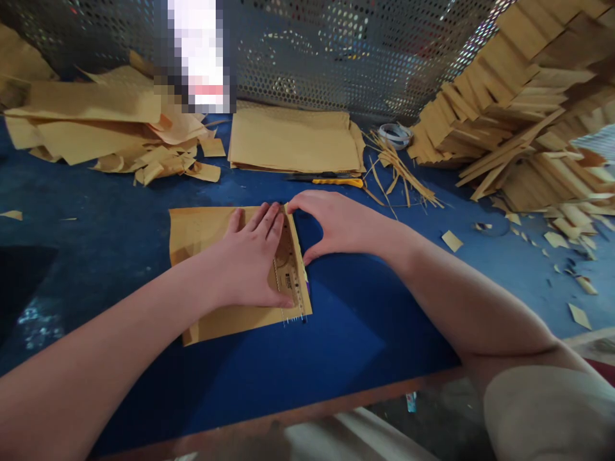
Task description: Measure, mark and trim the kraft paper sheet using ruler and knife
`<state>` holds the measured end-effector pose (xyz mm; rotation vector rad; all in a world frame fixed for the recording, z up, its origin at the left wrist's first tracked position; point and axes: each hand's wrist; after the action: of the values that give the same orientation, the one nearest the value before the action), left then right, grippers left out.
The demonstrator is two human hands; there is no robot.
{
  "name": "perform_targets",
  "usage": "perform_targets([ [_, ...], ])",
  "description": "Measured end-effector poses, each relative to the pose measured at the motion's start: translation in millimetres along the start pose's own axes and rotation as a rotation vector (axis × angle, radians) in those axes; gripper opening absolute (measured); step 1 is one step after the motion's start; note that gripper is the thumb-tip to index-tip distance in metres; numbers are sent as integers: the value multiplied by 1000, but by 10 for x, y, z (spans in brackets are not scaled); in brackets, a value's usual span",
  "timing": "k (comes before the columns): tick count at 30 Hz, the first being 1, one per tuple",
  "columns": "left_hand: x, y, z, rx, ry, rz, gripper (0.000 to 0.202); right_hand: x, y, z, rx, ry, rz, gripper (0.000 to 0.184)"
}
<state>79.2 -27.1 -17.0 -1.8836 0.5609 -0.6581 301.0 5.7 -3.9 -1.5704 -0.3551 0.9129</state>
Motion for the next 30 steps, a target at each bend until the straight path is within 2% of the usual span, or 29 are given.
perform_targets([
  [10,9,-19,-12,-24,1,2,143,-3,-6,3,-14,9,7,81],
  [14,-16,19,4,-21,6,-20,149,-1,-2,2,-9,-4,3,80],
  [19,-27,57,15,8,17,-9,157,-2,1,5,-5,-4,15,81],
  [30,-43,86,5,54,41,-22,156,-9,-8,-2,-4,-1,25,76],
])
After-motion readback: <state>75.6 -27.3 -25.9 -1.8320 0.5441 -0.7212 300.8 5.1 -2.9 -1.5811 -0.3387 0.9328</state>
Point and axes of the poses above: each hand's wrist, its own z-axis towards the middle knuckle, its own y-axis out of the palm, x = y × z, and after that the axes turned 2 degrees about -z, right-handed
